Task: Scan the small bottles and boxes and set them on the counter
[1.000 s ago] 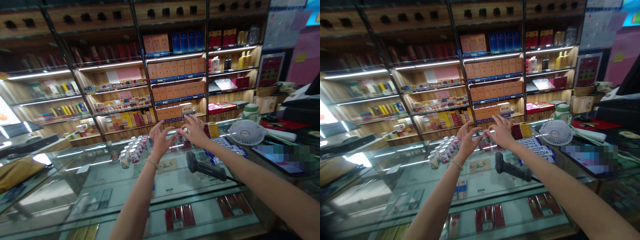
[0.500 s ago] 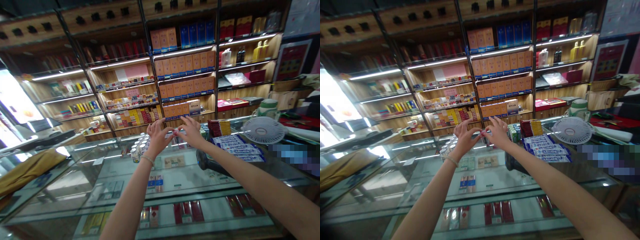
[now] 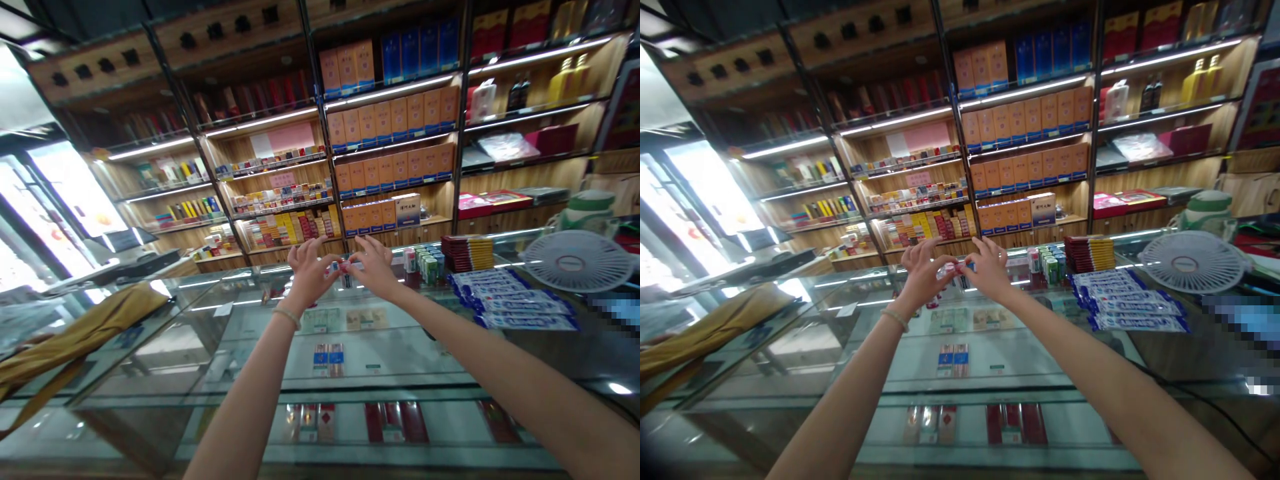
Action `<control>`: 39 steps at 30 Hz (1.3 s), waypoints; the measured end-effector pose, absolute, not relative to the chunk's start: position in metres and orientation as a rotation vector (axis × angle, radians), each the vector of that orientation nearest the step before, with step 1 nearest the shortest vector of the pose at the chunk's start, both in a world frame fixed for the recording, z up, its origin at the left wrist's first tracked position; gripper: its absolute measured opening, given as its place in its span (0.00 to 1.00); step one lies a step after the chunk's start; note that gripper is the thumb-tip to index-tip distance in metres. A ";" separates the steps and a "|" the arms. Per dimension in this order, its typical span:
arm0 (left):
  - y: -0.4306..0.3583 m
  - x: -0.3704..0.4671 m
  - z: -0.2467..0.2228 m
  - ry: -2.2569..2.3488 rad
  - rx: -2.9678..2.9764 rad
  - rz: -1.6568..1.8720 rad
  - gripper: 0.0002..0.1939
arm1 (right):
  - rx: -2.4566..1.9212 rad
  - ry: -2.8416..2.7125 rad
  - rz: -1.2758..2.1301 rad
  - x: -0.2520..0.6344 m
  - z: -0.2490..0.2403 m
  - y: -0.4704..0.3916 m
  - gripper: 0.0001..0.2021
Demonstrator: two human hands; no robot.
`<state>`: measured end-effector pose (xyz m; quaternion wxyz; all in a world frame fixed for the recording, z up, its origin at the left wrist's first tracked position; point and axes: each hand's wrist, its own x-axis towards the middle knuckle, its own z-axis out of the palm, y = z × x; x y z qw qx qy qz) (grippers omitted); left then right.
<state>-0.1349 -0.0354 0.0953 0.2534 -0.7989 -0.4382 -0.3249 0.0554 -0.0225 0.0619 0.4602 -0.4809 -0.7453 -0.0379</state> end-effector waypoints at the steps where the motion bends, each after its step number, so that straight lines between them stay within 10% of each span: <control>1: -0.035 -0.139 0.095 -1.198 -2.173 -0.863 0.10 | -1.182 -1.831 -0.089 0.051 0.059 -0.020 0.10; 39: 0.005 -0.182 0.025 -1.273 -2.044 -0.632 0.06 | -1.272 -1.840 0.011 -0.025 -0.036 0.042 0.11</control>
